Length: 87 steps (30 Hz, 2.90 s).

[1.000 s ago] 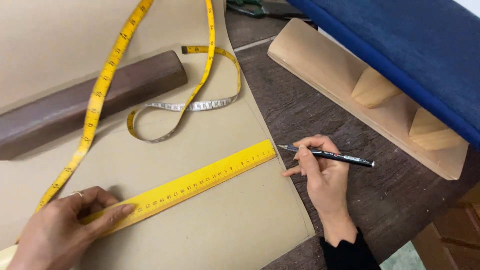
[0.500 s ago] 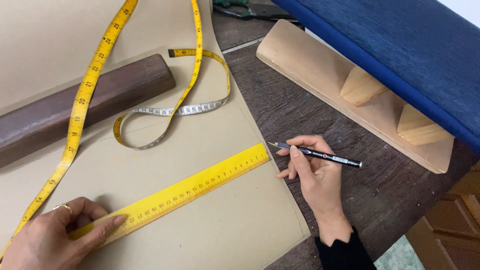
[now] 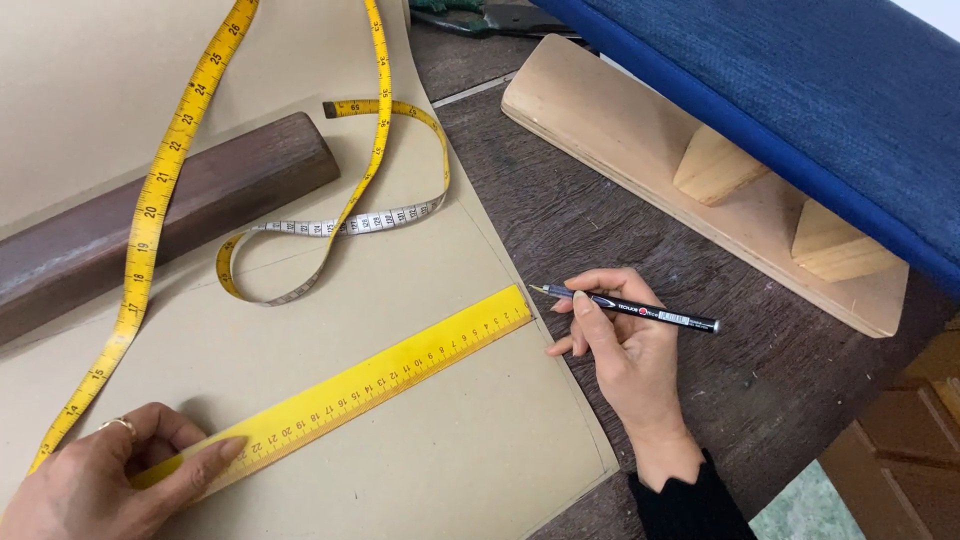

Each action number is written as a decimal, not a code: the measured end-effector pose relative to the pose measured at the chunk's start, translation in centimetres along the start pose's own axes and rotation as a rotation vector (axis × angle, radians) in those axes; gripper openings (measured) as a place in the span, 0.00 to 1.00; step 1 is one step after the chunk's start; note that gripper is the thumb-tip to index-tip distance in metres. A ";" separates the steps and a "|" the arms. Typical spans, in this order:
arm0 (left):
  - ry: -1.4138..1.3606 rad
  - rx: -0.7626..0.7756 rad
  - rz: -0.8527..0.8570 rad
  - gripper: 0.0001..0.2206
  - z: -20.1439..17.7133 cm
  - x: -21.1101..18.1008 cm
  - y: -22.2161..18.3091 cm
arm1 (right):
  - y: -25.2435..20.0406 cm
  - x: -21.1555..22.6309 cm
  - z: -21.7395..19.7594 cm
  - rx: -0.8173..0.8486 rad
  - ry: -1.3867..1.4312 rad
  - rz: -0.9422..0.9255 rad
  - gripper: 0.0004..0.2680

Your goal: The person is measuring an orange garment sleeve and marking dimensions on pattern paper using a ruler, measuring tape, and a pen.

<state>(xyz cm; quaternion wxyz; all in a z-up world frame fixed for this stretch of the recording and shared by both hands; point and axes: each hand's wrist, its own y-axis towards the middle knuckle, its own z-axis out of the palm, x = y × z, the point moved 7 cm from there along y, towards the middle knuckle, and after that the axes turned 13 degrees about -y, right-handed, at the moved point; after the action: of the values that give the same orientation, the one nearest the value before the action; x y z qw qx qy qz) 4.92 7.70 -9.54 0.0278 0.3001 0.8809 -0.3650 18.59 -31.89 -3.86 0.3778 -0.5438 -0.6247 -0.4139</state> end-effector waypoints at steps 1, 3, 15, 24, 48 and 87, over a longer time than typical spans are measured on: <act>0.002 0.004 0.005 0.15 0.1 0.0 0.1 | 0.0 -0.1 0.0 0.002 0.002 0.004 0.06; 0.003 0.007 0.008 0.15 0.1 0.1 0.2 | 0.0 -0.2 0.1 0.006 0.005 0.008 0.06; -0.057 -0.015 0.062 0.16 0.1 0.1 0.0 | 0.0 -0.2 0.2 -0.011 0.003 0.007 0.06; -0.069 -0.029 0.053 0.16 0.1 0.1 -0.1 | -0.1 0.0 0.1 -0.008 0.002 -0.001 0.07; 0.074 0.011 0.010 0.16 -1.2 -2.1 -3.0 | -1.0 0.1 2.9 0.333 -0.266 -0.133 0.05; 0.057 -0.004 0.041 0.17 -1.1 -2.1 -2.8 | -1.0 0.1 3.0 0.352 -0.282 -0.132 0.05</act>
<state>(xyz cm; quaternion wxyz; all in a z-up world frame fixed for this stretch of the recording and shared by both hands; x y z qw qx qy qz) 5.29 5.79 -6.37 0.0106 0.3285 0.8757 -0.3538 17.55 -29.12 -5.00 0.3481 -0.4799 -0.7680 -0.2423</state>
